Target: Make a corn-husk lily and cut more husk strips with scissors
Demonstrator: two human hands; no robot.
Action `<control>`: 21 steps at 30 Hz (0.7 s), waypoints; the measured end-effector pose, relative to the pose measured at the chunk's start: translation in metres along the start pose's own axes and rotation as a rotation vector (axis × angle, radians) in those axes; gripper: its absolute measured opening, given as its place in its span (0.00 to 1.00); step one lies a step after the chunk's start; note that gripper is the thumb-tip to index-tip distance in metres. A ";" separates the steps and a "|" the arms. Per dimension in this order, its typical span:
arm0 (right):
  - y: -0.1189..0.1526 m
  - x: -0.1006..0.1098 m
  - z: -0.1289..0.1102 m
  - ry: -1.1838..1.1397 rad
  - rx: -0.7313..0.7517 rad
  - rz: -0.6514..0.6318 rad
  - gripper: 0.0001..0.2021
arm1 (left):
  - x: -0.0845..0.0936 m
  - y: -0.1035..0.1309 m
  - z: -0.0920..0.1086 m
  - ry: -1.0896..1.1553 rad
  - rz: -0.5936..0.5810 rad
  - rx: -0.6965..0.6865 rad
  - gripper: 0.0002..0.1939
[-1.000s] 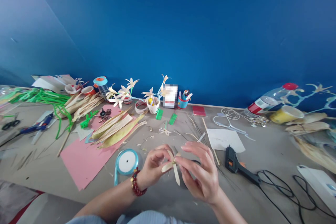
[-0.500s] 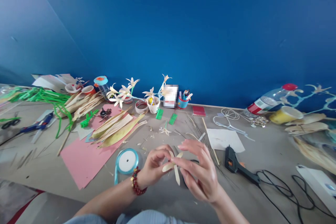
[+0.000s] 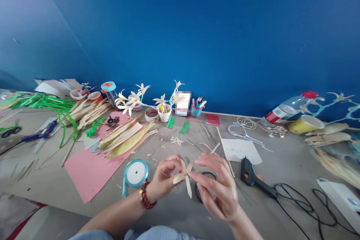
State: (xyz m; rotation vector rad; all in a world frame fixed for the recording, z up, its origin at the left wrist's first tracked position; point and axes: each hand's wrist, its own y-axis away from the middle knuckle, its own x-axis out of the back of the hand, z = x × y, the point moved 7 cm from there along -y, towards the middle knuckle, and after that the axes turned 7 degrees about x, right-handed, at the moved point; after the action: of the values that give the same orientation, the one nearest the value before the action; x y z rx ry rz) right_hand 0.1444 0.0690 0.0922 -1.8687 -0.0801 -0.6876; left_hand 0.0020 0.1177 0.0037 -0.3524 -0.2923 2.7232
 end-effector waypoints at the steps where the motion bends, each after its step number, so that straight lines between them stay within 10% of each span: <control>1: 0.001 0.000 -0.001 0.004 0.002 0.002 0.21 | 0.000 0.000 0.000 -0.001 0.005 -0.001 0.13; 21: 0.032 -0.031 0.025 -0.643 -0.556 0.008 0.07 | -0.003 -0.003 0.010 0.031 -0.043 -0.052 0.09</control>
State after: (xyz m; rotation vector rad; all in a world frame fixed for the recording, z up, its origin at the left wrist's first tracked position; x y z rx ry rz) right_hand 0.1407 0.0859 0.0443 -2.5674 -0.3199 -0.0678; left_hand 0.0032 0.1175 0.0141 -0.3974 -0.3588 2.6692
